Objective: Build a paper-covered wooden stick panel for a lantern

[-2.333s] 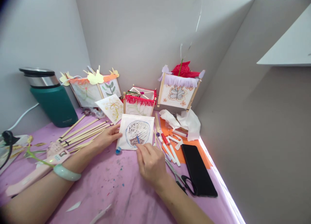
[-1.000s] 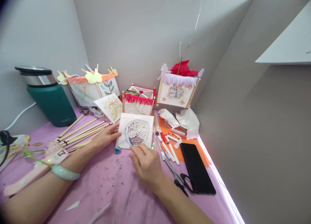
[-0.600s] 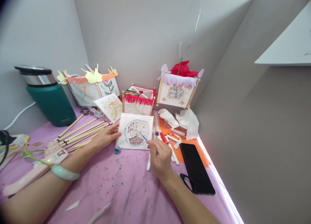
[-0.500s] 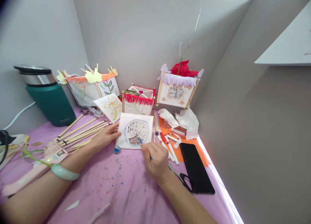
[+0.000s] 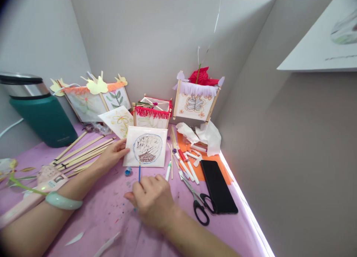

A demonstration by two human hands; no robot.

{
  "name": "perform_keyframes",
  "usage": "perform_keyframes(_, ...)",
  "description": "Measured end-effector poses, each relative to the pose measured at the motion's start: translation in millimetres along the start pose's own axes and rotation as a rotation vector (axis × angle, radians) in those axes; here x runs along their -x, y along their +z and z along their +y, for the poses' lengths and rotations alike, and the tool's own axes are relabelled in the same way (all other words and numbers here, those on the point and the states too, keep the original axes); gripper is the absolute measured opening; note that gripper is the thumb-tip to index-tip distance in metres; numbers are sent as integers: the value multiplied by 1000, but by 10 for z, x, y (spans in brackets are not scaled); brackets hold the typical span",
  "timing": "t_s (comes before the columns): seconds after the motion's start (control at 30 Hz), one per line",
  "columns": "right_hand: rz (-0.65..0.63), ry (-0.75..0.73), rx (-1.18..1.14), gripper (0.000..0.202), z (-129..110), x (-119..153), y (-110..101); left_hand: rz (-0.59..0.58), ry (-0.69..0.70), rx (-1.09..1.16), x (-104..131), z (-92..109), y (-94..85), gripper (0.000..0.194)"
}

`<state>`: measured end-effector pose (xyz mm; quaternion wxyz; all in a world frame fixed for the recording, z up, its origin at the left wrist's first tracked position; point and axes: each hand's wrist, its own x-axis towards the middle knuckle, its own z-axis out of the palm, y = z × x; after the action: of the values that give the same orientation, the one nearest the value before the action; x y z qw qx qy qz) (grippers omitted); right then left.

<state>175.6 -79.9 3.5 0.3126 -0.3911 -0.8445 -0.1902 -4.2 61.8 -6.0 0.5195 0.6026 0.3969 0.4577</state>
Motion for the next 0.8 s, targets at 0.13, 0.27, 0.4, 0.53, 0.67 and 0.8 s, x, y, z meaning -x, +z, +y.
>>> perform_keyframes(0.13, -202, -8, 50, 19, -104, 71, 82, 10, 20, -10, -49, -52, -55, 63)
perform_keyframes(0.27, -426, -92, 1, 13, -123, 100, 21, 12, 27, -35, -69, -71, -62, 64)
perform_keyframes(0.4, -494, -87, -98, 28, -42, 4, -122, 28, 18, -38, -72, -84, -70, 65)
perform_keyframes(0.53, -493, 243, 46, 10, 368, -67, -187, 29, 34, -99, -83, -110, -93, 60)
perform_keyframes(0.67, -508, 649, 253, 19, 927, 6, -158, 23, 25, -87, -81, -96, -87, 60)
perform_keyframes(0.8, -528, 779, 300, 25, 1184, 103, -64, 12, 1, -87, -68, -74, -73, 64)
